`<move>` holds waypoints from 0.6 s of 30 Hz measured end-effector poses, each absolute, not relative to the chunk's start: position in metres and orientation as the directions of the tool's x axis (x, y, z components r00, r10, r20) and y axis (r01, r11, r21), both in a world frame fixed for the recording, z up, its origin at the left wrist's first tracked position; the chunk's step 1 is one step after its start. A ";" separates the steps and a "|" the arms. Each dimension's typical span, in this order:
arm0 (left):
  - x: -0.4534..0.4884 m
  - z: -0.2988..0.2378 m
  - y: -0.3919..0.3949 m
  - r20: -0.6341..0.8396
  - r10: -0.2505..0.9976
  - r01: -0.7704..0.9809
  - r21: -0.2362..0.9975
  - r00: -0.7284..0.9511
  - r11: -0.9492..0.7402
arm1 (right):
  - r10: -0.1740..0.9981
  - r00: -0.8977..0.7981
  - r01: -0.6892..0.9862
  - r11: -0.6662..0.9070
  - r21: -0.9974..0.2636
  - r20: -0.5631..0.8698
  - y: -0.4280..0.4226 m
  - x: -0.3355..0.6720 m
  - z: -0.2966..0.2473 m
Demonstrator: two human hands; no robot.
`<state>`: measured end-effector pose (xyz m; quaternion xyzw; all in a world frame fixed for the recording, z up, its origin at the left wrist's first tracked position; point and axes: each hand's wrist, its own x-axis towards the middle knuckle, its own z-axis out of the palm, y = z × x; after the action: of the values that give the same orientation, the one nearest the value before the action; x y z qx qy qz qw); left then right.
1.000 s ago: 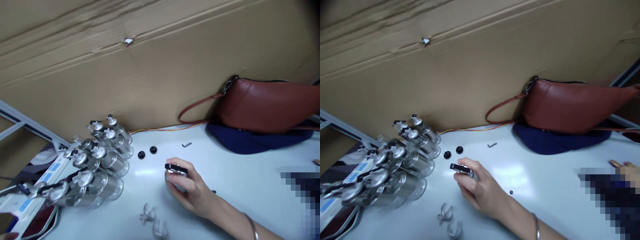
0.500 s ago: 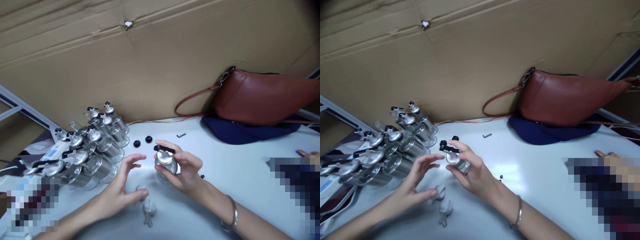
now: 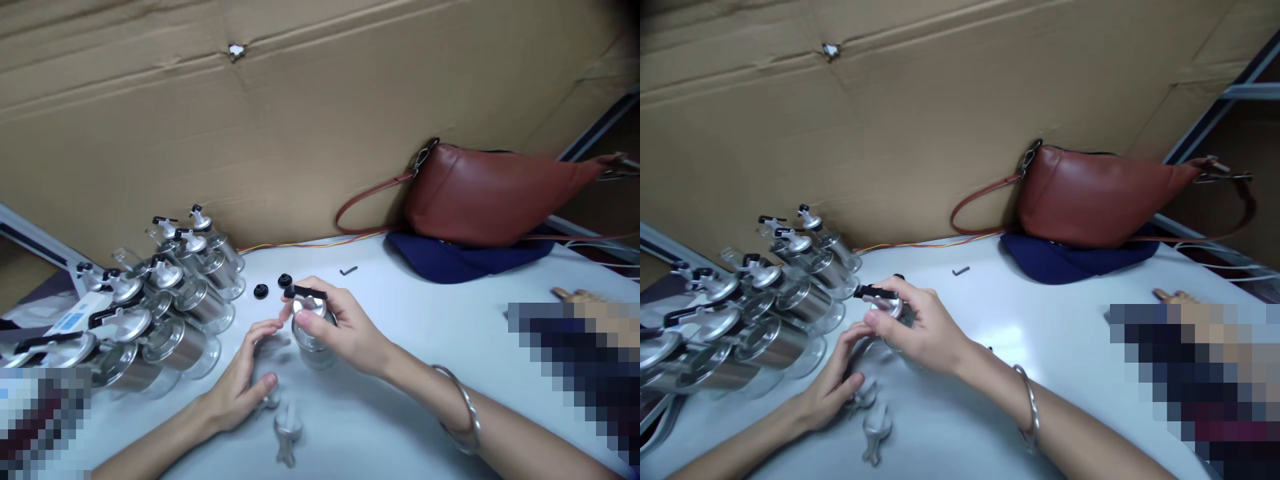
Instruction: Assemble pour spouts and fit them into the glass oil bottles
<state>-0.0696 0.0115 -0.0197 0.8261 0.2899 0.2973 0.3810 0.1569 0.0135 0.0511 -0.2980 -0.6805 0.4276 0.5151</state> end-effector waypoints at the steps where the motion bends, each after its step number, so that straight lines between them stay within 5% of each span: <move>1: -0.069 -0.021 0.013 0.252 0.707 0.249 0.815 0.660 -0.523 | 0.851 -0.289 -0.060 0.440 -0.896 0.438 0.014 0.154 0.047; 8: -0.067 -0.016 0.017 0.056 0.664 0.365 0.798 0.746 -0.479 | 0.822 -0.085 -0.053 0.561 -0.826 0.564 0.012 0.136 0.021; 18: -0.067 -0.020 0.015 0.128 0.568 0.313 0.726 0.813 -0.612 | 0.784 -0.124 0.029 0.616 -0.787 0.609 0.014 0.130 0.021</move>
<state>-0.0672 0.0151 -0.0203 0.8804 0.2503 0.1757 0.3626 0.1304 0.0136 0.0211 -0.2996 -0.6781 0.3196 0.5901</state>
